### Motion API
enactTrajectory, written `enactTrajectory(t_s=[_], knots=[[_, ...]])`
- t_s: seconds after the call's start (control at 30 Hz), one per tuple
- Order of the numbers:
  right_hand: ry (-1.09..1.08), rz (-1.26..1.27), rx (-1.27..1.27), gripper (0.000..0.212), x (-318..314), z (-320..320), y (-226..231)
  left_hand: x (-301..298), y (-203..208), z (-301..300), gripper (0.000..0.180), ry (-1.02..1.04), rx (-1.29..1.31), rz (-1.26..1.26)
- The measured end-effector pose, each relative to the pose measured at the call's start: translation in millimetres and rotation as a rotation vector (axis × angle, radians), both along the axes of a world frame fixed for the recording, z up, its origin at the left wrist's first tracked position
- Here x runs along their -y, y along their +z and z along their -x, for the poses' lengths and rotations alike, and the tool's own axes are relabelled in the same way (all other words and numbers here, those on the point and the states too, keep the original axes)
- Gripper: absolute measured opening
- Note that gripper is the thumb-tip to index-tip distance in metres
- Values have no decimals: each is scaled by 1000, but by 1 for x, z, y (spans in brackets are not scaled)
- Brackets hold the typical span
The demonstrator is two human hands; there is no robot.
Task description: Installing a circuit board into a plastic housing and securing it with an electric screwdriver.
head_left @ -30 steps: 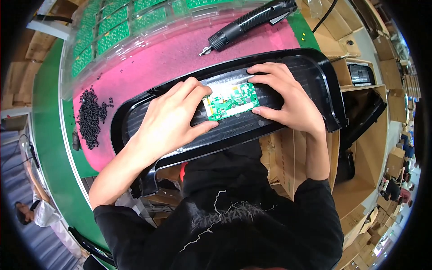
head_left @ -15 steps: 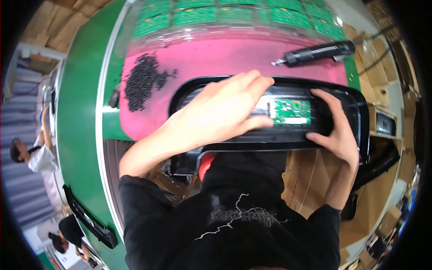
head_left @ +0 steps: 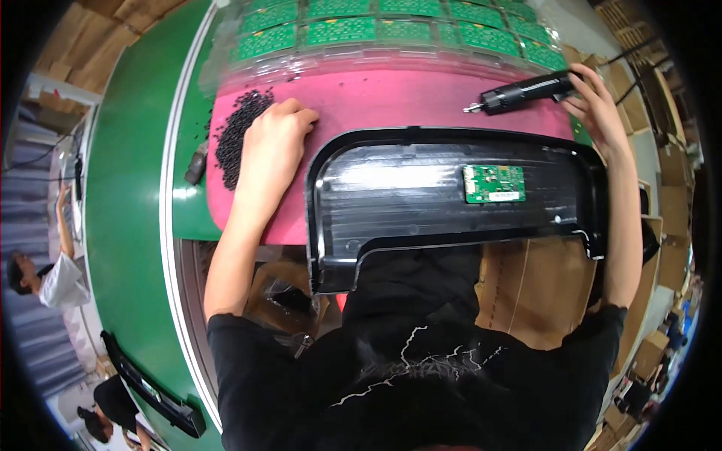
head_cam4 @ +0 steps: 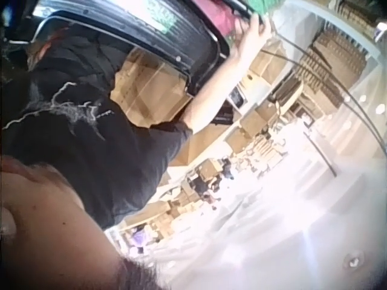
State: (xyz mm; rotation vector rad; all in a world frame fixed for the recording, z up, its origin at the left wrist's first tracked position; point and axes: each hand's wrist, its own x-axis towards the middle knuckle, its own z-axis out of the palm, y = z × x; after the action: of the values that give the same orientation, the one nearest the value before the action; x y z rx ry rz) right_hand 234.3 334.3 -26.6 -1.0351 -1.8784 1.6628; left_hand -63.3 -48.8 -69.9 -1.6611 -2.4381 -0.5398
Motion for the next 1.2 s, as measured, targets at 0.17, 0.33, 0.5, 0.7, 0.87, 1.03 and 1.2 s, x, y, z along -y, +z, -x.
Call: enactTrajectory(t_s=[0.17,0.33,0.5,0.7,0.87,1.03,1.2], knots=[[-250,-427,-444,62,58,70,-9,-3,6,-2,13,48,-43,68],[86,76,-647,33,93,99,-14,-9,8,8,12,14,86,56],[-17,289,-882,33,115,93,5,-20,32,-12,13,-10,272,-77],[162,515,-1153,38,161,60,41,-53,79,-81,13,-349,627,-316],[158,488,-1252,43,177,36,48,-73,85,-100,12,-476,730,-276],[184,294,-1292,45,182,16,57,-81,73,-96,9,-466,1052,-48],[197,160,-1287,52,184,3,62,-85,51,-101,8,-633,979,-141]])
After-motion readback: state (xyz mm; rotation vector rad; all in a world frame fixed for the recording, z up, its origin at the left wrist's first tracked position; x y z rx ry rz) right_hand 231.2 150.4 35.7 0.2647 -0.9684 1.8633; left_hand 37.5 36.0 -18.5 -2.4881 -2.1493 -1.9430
